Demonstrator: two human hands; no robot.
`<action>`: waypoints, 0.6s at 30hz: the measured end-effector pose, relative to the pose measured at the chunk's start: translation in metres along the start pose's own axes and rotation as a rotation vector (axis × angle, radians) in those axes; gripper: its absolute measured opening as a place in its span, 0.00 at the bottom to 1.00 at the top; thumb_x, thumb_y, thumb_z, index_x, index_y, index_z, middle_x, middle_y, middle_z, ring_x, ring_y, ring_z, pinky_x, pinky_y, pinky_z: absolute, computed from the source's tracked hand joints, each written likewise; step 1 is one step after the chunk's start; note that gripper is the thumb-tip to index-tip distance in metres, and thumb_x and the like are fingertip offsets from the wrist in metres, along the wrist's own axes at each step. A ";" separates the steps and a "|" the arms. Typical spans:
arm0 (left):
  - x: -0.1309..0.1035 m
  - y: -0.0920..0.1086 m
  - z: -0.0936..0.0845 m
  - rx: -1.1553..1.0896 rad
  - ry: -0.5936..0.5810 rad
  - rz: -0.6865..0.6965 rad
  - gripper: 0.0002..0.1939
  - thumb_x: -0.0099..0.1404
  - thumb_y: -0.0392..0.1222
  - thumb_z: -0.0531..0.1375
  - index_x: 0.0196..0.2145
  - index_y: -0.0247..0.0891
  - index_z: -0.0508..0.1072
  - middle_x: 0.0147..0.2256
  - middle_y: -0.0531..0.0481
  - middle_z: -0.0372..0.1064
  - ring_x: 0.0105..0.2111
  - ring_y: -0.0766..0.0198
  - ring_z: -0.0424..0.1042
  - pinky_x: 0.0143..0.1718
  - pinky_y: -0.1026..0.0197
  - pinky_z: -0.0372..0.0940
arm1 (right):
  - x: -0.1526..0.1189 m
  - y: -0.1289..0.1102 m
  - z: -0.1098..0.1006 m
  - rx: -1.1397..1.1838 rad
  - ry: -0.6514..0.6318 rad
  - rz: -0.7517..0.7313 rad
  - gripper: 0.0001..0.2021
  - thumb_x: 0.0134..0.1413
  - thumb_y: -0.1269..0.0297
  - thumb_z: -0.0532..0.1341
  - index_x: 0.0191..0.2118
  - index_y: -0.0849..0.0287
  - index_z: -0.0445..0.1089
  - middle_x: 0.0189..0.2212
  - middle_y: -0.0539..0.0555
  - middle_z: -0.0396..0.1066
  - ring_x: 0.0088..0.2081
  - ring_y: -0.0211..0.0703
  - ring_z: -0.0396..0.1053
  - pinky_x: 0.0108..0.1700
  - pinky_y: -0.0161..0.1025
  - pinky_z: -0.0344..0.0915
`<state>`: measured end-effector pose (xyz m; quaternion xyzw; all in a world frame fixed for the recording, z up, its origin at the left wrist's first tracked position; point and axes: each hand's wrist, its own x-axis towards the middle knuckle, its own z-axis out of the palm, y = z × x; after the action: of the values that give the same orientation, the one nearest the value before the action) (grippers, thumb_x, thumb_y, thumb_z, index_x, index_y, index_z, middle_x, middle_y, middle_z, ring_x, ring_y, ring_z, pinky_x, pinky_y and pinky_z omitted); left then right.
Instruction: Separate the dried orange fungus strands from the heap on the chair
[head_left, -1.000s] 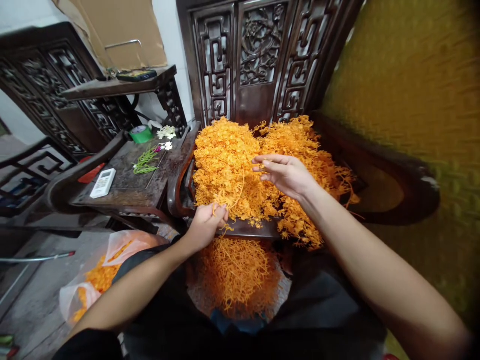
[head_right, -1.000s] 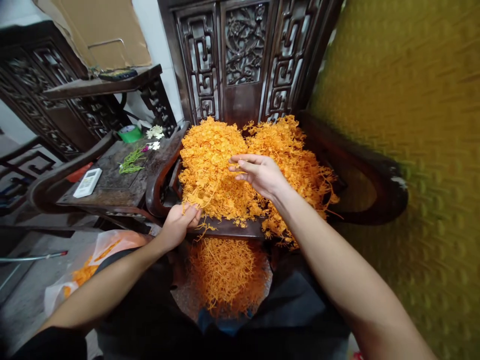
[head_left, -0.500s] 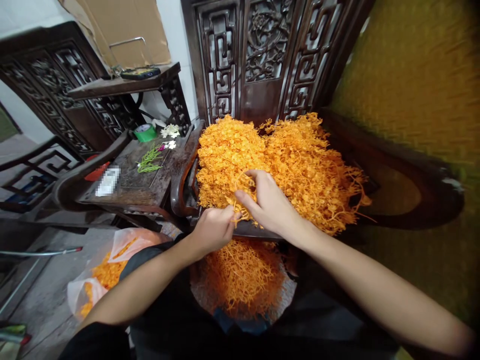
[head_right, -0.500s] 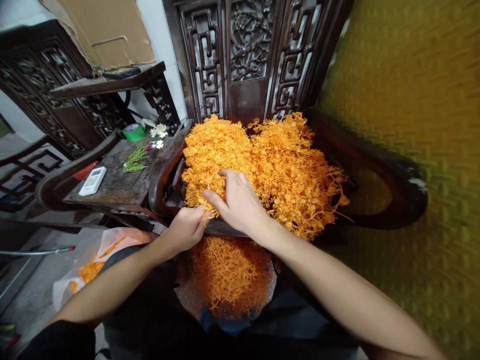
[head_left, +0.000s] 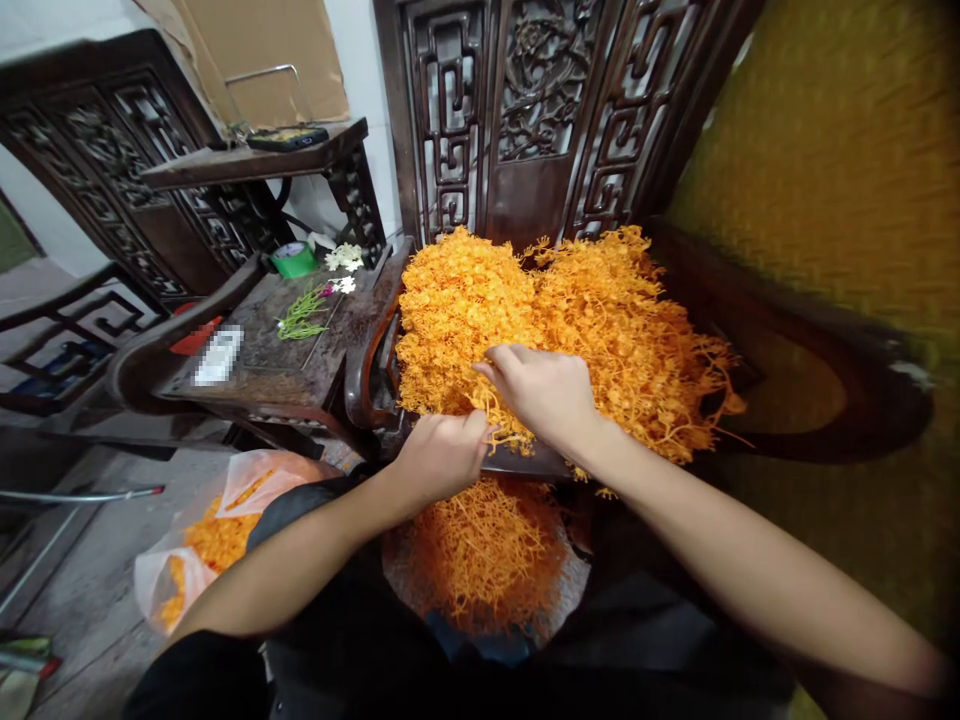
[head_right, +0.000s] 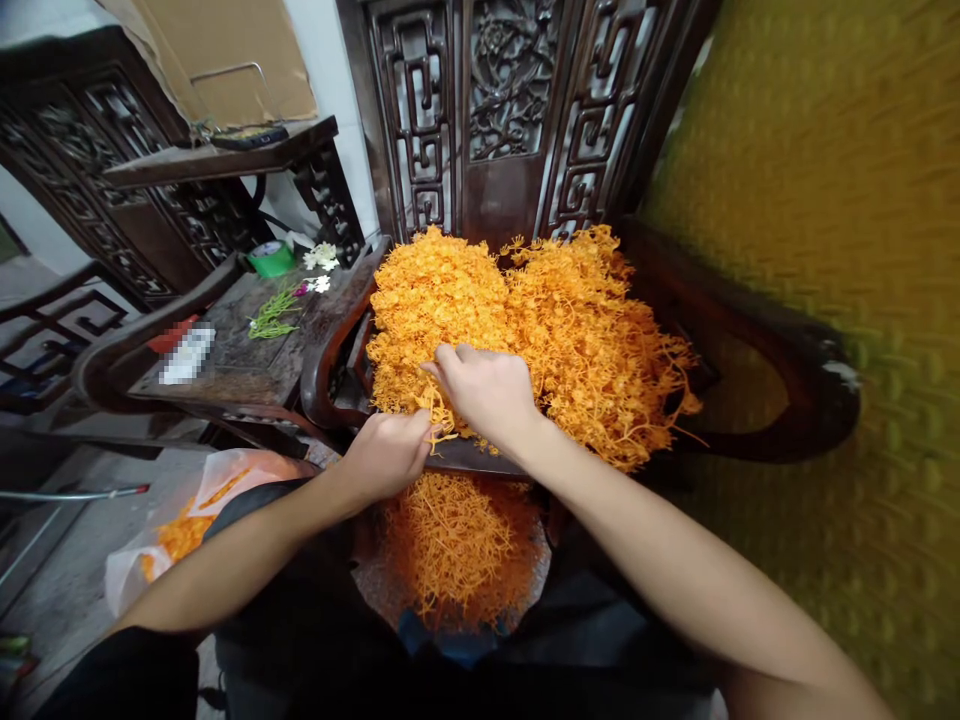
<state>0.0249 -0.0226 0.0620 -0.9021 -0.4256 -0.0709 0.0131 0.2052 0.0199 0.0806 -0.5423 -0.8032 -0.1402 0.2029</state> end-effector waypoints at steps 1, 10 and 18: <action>0.000 0.000 -0.001 0.000 -0.007 0.001 0.20 0.77 0.43 0.43 0.39 0.35 0.72 0.28 0.43 0.75 0.28 0.53 0.78 0.30 0.56 0.67 | 0.003 0.005 0.000 -0.023 -0.009 -0.002 0.21 0.74 0.52 0.51 0.40 0.59 0.76 0.31 0.58 0.78 0.27 0.41 0.68 0.28 0.41 0.42; 0.017 -0.014 -0.007 -0.237 -0.006 -0.146 0.15 0.72 0.39 0.48 0.33 0.36 0.72 0.23 0.49 0.66 0.22 0.63 0.64 0.27 0.59 0.53 | 0.032 0.054 0.037 0.177 0.092 0.146 0.21 0.71 0.56 0.51 0.32 0.61 0.74 0.24 0.56 0.70 0.24 0.40 0.59 0.31 0.40 0.51; 0.015 -0.018 -0.004 -0.446 0.018 -0.105 0.16 0.74 0.41 0.49 0.27 0.39 0.63 0.20 0.55 0.55 0.22 0.66 0.57 0.29 0.59 0.50 | 0.052 0.110 0.067 0.764 0.202 0.630 0.16 0.66 0.57 0.60 0.28 0.61 0.68 0.22 0.54 0.65 0.29 0.41 0.62 0.36 0.40 0.61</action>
<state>0.0198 0.0003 0.0675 -0.8585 -0.4457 -0.1717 -0.1867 0.2791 0.1326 0.0474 -0.6292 -0.5708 0.1799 0.4959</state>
